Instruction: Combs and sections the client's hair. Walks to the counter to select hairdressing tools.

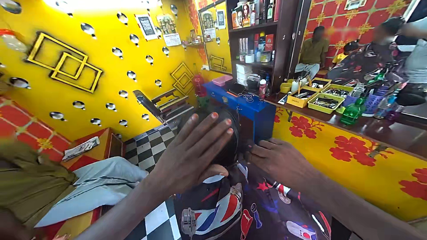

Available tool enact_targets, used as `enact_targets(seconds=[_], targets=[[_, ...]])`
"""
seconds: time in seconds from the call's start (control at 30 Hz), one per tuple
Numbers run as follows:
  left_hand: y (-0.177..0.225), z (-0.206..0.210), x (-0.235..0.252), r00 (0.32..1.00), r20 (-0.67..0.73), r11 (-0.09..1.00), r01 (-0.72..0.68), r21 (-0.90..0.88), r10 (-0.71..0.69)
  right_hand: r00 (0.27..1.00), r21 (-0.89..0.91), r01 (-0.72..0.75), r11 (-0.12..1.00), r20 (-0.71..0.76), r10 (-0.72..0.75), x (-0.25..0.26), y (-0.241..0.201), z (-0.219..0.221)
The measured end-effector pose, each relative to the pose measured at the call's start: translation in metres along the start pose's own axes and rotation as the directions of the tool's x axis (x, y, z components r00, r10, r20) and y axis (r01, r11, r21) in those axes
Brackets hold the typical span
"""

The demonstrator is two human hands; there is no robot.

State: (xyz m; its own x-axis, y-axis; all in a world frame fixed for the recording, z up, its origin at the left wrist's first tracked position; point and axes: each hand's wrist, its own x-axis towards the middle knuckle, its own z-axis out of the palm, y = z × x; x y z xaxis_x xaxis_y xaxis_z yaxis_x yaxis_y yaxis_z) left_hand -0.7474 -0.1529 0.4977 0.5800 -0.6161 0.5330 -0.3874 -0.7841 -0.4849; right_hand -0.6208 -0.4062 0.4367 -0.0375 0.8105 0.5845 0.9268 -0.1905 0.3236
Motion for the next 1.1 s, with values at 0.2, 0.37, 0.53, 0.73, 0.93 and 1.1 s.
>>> enact_targets(seconds=[0.2, 0.37, 0.53, 0.73, 0.93, 1.1], targets=[[0.027, 0.013, -0.008, 0.998, 0.029, 0.993, -0.05, 0.111, 0.047, 0.884, 0.542, -0.01, 0.841, 0.398, -0.246, -0.003, 0.032, -0.005], [0.021, -0.05, 0.015, 0.949, -0.169, 0.963, 0.265, -0.039, -0.268, 0.937, 0.701, 0.302, 0.647, -0.093, -0.336, 0.025, 0.089, -0.006], [-0.049, -0.077, 0.047, 0.656, -0.014, 0.585, 0.662, -0.468, -0.754, 0.894, 0.583, 0.332, 0.742, -0.446, -0.05, 0.115, 0.125, -0.009], [-0.033, -0.044, 0.049, 0.772, 0.353, 0.774, 0.609, -0.173, -0.528, 0.873, 0.542, 0.447, 0.711, -0.439, -0.214, 0.1, 0.127, 0.034], [0.025, -0.035, 0.054, 0.857, 0.408, 0.949, 0.271, 0.163, -0.315, 0.891, 0.372, 0.399, 0.838, -0.373, -0.259, 0.04, 0.098, 0.061], [0.037, -0.025, 0.042, 0.895, 0.383, 0.97, 0.174, 0.168, -0.227, 0.906, 0.725, 0.087, 0.683, 0.227, -0.357, 0.034, 0.099, 0.048]])
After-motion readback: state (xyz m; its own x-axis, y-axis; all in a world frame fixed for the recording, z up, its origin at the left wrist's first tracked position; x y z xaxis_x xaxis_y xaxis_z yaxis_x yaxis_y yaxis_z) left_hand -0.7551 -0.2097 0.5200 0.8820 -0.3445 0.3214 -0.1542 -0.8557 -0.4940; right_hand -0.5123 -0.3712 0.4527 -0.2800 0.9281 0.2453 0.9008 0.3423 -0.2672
